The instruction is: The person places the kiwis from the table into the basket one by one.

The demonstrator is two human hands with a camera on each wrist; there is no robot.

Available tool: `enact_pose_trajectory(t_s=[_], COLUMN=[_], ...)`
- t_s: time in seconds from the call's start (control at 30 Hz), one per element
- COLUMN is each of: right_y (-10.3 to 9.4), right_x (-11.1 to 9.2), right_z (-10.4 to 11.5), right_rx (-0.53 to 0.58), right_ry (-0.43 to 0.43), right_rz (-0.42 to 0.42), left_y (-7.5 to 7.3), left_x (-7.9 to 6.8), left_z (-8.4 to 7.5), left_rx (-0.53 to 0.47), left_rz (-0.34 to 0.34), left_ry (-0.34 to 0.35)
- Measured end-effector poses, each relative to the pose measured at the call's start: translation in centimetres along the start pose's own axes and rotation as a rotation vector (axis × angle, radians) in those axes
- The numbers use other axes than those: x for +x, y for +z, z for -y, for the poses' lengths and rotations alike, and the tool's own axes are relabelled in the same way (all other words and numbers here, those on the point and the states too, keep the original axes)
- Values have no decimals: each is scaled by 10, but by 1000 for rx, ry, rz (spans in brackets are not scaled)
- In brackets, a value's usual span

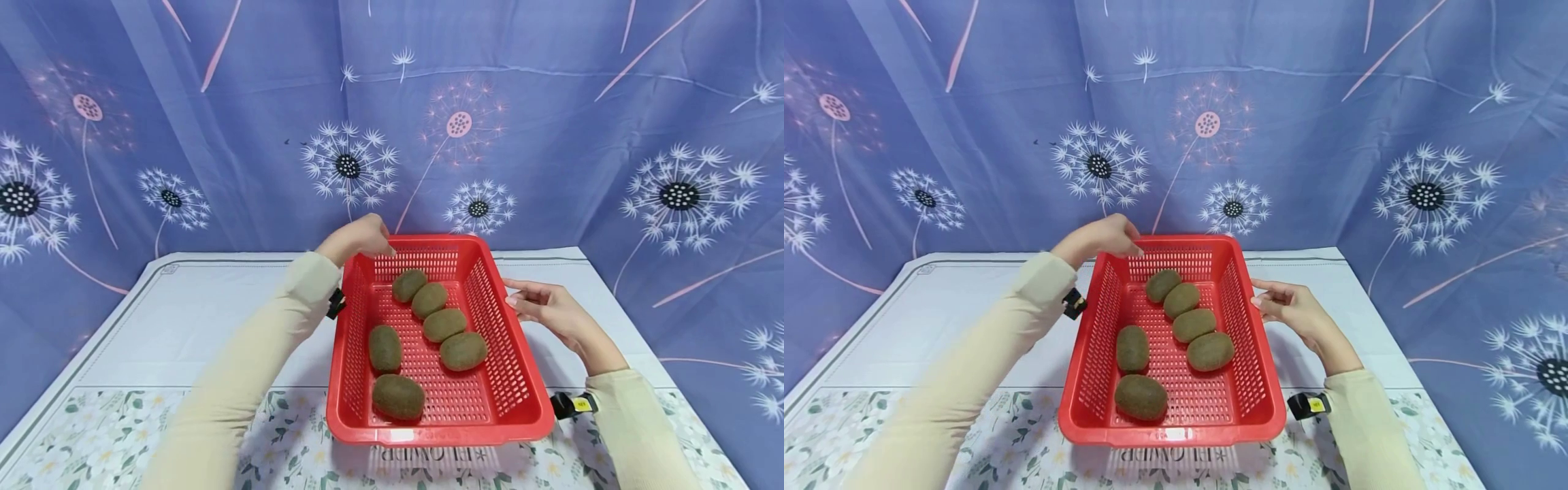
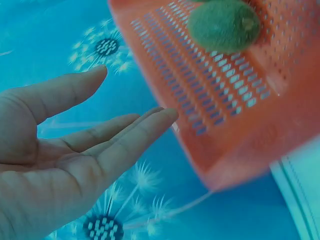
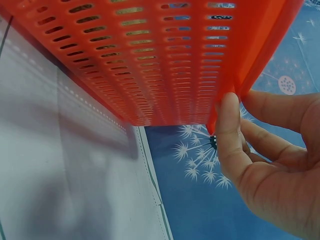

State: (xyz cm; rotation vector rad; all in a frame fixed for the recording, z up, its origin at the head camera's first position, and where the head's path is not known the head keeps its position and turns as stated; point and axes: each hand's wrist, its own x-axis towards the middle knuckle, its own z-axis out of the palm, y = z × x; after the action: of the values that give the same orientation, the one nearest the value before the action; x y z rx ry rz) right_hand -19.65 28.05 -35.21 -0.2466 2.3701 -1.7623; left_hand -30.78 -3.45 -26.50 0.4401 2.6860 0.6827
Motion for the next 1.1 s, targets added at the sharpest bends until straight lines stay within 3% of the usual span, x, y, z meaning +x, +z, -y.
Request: enact_pose_trajectory(t_s=[0.3, 0.47, 0.6, 0.9, 1.1], right_y=[0, 0, 0, -1, 0], right_x=[0, 0, 0, -1, -1], right_z=[-1, -1, 0, 0, 2], right_rx=[-25, -13, -9, -13, -20], right_ry=[10, 12, 17, 21, 19], right_rz=[-8, -8, -8, -7, -8], left_y=[-27, -33, -30, -9, -5], left_x=[-36, -55, -68, -97, -112], left_z=[43, 75, 100, 157, 175], left_rx=[-182, -162, -134, -46, 40], left_rz=[-67, -86, -80, 73, 167], left_ry=[-23, -32, -27, 110, 83])
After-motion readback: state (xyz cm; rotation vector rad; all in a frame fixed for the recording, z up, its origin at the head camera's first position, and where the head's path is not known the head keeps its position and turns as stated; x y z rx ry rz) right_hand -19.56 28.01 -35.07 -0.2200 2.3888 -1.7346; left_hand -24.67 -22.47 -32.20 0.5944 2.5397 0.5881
